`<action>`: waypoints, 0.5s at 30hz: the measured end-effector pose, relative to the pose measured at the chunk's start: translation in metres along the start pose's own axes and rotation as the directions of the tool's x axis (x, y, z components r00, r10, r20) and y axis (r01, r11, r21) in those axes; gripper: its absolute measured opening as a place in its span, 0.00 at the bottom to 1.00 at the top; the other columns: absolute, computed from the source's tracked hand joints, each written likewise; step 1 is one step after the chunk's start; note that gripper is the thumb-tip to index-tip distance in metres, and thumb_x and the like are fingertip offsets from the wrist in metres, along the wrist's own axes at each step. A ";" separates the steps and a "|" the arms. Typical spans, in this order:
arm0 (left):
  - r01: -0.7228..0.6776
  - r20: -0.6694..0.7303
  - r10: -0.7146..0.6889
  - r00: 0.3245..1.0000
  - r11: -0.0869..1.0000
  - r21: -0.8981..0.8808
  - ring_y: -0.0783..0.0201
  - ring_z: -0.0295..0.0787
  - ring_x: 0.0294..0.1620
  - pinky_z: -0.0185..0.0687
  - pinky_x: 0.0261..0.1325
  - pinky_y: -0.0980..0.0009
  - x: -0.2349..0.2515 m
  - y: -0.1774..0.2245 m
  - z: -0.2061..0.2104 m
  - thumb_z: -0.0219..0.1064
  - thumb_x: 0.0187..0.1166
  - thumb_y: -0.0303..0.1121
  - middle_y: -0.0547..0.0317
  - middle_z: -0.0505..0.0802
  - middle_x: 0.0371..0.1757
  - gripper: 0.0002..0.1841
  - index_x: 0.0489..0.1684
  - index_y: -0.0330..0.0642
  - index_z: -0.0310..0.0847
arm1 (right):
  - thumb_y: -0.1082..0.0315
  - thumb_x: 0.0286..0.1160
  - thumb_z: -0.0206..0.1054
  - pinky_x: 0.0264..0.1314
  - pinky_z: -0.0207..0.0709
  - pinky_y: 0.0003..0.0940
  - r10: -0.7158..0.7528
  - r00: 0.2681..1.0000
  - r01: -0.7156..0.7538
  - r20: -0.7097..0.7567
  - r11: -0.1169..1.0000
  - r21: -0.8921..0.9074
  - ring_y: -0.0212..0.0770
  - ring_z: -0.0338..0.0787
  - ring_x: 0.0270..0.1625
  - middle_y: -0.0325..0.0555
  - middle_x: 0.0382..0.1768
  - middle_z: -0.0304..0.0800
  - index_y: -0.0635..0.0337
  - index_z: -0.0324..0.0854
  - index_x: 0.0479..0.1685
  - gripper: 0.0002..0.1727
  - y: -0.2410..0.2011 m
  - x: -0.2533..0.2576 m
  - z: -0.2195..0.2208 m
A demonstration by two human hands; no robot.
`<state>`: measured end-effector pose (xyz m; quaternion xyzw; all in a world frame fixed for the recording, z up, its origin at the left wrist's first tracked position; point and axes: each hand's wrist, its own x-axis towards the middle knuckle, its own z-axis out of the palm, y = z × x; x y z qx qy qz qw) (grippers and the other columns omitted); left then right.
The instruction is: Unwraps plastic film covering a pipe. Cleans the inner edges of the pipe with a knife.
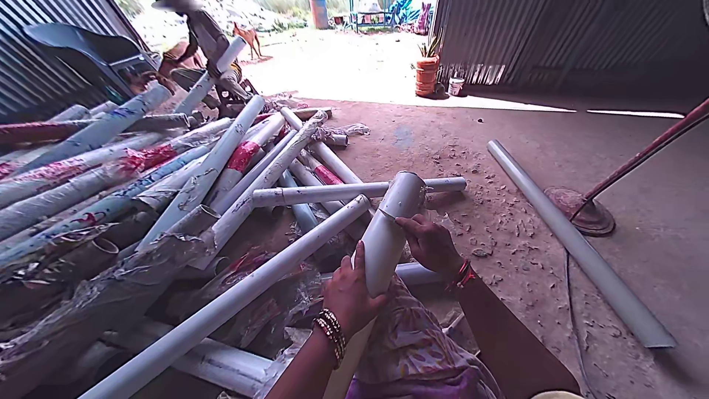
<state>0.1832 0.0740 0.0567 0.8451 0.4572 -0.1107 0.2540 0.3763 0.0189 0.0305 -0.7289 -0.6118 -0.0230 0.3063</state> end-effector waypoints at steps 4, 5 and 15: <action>-0.026 0.006 0.026 1.000 1.000 0.007 0.38 0.78 0.75 0.74 0.74 0.47 -0.002 0.001 0.001 0.79 0.65 0.59 0.33 0.72 0.83 0.66 0.98 0.40 0.32 | 0.66 0.87 0.57 0.51 0.82 0.59 0.243 0.970 -0.242 -0.014 0.962 -0.125 0.64 0.93 0.51 0.65 0.54 0.92 0.58 0.87 0.69 0.20 0.024 0.034 -0.010; -0.024 0.010 0.024 1.000 1.000 0.007 0.38 0.78 0.75 0.74 0.75 0.47 -0.002 0.001 0.000 0.79 0.66 0.59 0.33 0.72 0.84 0.66 0.98 0.41 0.31 | 0.66 0.88 0.57 0.57 0.82 0.61 0.315 0.949 -0.314 -0.010 0.939 -0.140 0.64 0.92 0.57 0.64 0.58 0.91 0.59 0.87 0.69 0.19 0.035 0.043 -0.014; -0.030 0.029 0.031 0.999 0.998 -0.059 0.38 0.80 0.74 0.76 0.74 0.47 0.002 -0.010 -0.004 0.80 0.65 0.59 0.34 0.72 0.84 0.66 0.98 0.41 0.31 | 0.70 0.89 0.52 0.38 0.81 0.29 0.358 0.881 -0.217 -0.310 0.887 0.407 0.33 0.85 0.31 0.54 0.42 0.90 0.72 0.83 0.63 0.19 0.038 -0.002 0.016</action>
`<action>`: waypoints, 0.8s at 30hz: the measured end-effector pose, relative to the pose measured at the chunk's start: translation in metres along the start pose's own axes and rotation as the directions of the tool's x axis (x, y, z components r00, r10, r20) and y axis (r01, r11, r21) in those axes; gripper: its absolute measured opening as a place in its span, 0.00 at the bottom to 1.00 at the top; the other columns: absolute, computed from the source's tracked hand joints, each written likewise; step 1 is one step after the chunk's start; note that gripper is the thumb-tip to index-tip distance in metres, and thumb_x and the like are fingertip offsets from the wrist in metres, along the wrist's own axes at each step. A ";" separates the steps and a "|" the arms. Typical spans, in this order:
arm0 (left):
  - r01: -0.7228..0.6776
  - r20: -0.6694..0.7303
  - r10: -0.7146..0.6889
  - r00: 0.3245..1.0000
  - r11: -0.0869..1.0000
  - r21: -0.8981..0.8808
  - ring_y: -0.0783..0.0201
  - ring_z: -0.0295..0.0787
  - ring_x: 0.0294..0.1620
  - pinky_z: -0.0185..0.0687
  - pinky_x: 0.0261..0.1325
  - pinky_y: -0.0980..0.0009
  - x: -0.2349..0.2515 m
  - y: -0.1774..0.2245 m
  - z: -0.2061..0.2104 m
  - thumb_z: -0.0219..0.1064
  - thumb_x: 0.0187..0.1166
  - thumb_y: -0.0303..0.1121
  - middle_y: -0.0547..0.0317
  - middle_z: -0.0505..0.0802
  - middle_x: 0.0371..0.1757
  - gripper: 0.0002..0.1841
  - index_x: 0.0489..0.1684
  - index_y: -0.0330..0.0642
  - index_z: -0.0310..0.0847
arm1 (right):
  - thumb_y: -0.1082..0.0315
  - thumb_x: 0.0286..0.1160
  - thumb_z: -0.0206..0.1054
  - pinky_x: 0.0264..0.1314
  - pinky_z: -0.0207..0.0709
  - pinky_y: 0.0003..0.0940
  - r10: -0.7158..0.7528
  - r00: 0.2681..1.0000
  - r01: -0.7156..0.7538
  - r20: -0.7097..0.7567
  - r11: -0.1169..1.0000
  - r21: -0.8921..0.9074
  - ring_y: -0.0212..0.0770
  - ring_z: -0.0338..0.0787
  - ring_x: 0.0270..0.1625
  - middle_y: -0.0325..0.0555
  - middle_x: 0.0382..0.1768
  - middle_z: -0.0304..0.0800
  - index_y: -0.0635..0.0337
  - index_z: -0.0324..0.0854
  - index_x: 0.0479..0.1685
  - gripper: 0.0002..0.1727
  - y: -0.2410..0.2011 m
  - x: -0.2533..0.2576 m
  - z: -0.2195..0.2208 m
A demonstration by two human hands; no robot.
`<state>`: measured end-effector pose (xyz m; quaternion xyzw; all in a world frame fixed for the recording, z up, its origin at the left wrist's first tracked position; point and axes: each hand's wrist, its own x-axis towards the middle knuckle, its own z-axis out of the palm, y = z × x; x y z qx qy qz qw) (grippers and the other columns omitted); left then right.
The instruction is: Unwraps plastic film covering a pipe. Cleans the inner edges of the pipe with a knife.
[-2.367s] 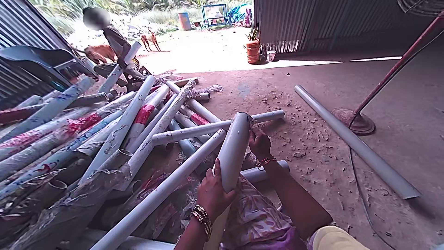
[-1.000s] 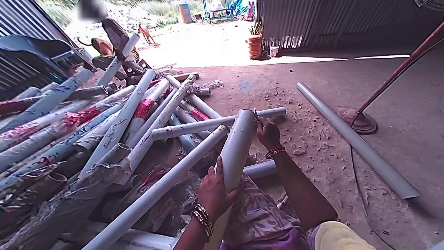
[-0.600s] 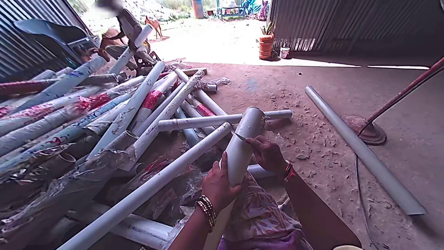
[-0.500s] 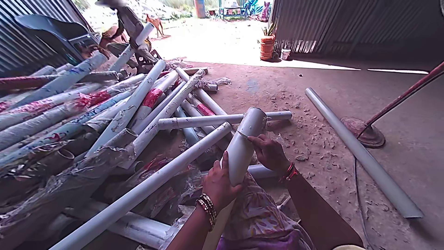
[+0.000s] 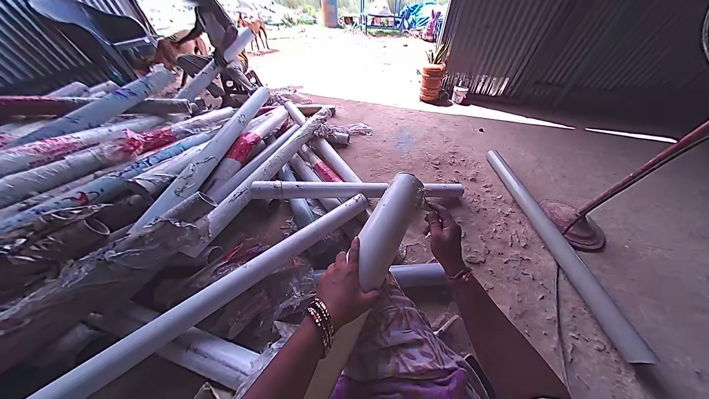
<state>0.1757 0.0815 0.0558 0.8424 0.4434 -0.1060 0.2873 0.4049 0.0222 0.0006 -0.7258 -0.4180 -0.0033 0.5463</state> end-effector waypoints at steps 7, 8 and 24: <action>-0.063 0.015 0.063 0.998 0.997 -0.051 0.41 0.82 0.73 0.77 0.74 0.47 0.006 -0.006 -0.006 0.82 0.63 0.58 0.35 0.74 0.82 0.68 0.98 0.40 0.31 | 0.75 0.81 0.58 0.61 0.85 0.52 -0.173 0.979 0.162 -0.104 0.981 -0.105 0.62 0.95 0.54 0.68 0.52 0.94 0.77 0.87 0.59 0.18 0.013 -0.014 0.041; -0.083 0.015 0.084 0.996 0.994 -0.068 0.41 0.81 0.74 0.76 0.75 0.47 0.009 -0.010 -0.007 0.83 0.62 0.58 0.35 0.74 0.81 0.68 0.97 0.39 0.31 | 0.75 0.81 0.58 0.61 0.85 0.52 -0.177 0.980 0.166 -0.095 0.980 -0.112 0.61 0.95 0.53 0.68 0.51 0.94 0.76 0.88 0.59 0.17 0.016 -0.010 0.041; -0.123 0.008 0.127 0.992 0.972 -0.199 0.40 0.80 0.76 0.74 0.77 0.42 0.011 -0.032 -0.007 0.85 0.60 0.55 0.34 0.74 0.82 0.68 0.98 0.41 0.33 | 0.73 0.93 0.48 0.23 0.73 0.19 0.324 0.946 -0.260 -0.031 0.809 0.527 0.23 0.76 0.21 0.42 0.32 0.82 0.74 0.78 0.57 0.15 -0.001 0.012 0.044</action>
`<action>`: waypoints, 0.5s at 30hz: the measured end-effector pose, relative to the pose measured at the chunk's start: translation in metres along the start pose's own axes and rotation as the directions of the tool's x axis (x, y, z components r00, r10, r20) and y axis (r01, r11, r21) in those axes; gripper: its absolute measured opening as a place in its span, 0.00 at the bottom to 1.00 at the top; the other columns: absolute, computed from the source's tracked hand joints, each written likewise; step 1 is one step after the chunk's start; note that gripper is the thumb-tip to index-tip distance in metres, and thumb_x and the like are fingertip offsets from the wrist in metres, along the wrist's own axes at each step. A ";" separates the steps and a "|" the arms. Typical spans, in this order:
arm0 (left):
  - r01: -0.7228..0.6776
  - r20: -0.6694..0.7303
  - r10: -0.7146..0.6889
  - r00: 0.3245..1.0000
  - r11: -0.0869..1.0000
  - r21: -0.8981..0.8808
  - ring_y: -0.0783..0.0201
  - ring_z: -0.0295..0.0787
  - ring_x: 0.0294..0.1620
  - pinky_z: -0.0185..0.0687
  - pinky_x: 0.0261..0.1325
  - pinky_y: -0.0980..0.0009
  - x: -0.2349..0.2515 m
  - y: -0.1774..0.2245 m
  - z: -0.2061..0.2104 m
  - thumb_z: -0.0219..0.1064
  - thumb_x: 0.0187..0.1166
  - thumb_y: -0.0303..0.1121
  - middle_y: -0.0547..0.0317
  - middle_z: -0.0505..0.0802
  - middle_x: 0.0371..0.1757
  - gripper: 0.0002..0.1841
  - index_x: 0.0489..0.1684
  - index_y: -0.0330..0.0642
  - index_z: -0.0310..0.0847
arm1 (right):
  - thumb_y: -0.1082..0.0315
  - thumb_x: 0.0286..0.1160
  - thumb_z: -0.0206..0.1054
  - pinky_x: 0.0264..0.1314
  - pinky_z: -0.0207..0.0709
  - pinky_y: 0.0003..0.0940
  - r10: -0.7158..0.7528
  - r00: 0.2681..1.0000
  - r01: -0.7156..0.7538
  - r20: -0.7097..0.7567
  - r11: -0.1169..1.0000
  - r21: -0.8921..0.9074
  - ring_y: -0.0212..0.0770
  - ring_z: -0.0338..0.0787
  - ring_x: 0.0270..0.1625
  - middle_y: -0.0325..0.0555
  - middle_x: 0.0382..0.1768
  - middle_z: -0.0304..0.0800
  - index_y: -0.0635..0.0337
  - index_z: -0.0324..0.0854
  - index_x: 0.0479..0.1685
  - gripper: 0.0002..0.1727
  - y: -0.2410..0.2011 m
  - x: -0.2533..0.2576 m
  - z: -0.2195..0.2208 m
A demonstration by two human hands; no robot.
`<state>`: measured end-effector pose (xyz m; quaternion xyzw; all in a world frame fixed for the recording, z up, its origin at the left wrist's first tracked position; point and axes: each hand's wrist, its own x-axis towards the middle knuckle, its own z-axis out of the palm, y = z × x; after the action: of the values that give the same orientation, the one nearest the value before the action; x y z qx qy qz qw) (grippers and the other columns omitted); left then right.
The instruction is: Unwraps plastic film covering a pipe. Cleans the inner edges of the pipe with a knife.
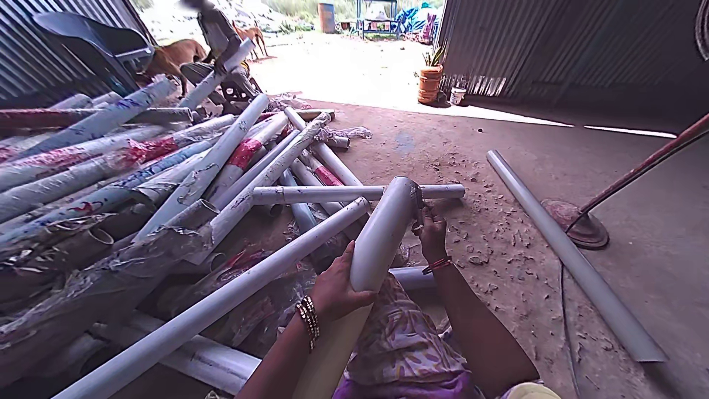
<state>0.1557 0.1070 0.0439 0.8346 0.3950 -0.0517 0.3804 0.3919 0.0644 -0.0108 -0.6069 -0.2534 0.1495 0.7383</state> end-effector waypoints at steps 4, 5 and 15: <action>0.042 0.010 -0.042 0.999 0.999 0.010 0.41 0.81 0.76 0.75 0.76 0.43 -0.001 0.007 0.001 0.85 0.60 0.55 0.35 0.74 0.83 0.68 0.98 0.44 0.32 | 0.74 0.84 0.56 0.58 0.84 0.39 -0.395 0.910 0.408 0.128 0.794 -0.450 0.46 0.93 0.49 0.64 0.49 0.94 0.77 0.87 0.58 0.17 0.003 -0.018 -0.005; 0.044 0.011 -0.044 0.999 0.999 0.024 0.41 0.80 0.76 0.75 0.77 0.44 0.000 0.008 0.001 0.85 0.61 0.55 0.35 0.73 0.83 0.68 0.98 0.43 0.32 | 0.72 0.83 0.58 0.59 0.85 0.50 -0.410 0.890 0.449 0.199 0.717 -0.533 0.56 0.95 0.51 0.66 0.48 0.94 0.74 0.89 0.58 0.17 0.002 -0.019 -0.005; 0.060 -0.012 -0.059 0.998 0.995 0.081 0.40 0.80 0.75 0.75 0.75 0.44 0.000 0.018 0.003 0.84 0.61 0.56 0.34 0.74 0.81 0.68 0.98 0.42 0.32 | 0.72 0.94 0.47 0.22 0.71 0.18 0.072 0.992 -0.062 -0.104 0.993 0.101 0.25 0.76 0.19 0.41 0.27 0.81 0.71 0.77 0.51 0.13 -0.001 0.013 -0.010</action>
<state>0.1685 0.0982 0.0524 0.8375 0.4192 -0.0748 0.3424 0.4082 0.0627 -0.0086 -0.5854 -0.1853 0.1537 0.7741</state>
